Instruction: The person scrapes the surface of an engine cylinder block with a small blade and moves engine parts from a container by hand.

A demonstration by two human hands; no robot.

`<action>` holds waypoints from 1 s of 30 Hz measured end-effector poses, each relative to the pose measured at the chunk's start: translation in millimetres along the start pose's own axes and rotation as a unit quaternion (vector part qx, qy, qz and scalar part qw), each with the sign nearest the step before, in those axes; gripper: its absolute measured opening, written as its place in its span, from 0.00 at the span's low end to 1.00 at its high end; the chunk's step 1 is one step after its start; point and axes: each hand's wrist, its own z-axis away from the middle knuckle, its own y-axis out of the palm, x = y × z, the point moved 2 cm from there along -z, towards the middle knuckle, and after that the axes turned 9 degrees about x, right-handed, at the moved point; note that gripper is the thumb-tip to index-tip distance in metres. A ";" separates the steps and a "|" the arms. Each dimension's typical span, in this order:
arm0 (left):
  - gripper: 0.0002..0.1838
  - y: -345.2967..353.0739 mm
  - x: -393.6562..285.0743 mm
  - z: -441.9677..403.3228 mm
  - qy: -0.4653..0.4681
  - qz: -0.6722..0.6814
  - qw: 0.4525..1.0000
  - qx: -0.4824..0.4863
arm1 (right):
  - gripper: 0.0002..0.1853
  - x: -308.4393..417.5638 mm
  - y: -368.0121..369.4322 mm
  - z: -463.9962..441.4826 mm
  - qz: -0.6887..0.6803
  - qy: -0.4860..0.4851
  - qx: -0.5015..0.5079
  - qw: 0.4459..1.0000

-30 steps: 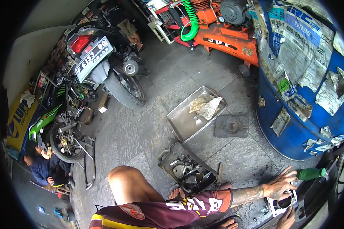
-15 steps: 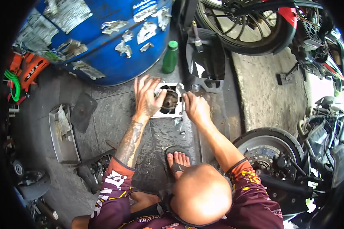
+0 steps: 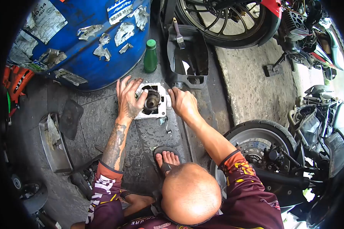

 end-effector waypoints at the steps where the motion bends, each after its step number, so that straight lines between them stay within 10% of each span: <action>1: 0.23 -0.5 -0.5 0.0 0.000 -0.003 1.000 -0.002 | 0.18 -0.4 2.5 7.8 0.000 0.003 0.000 1.000; 30: 0.25 -1.7 1.3 -3.2 0.005 -0.018 0.999 0.027 | 0.17 -3.9 1.7 29.8 -0.021 -0.014 0.019 1.000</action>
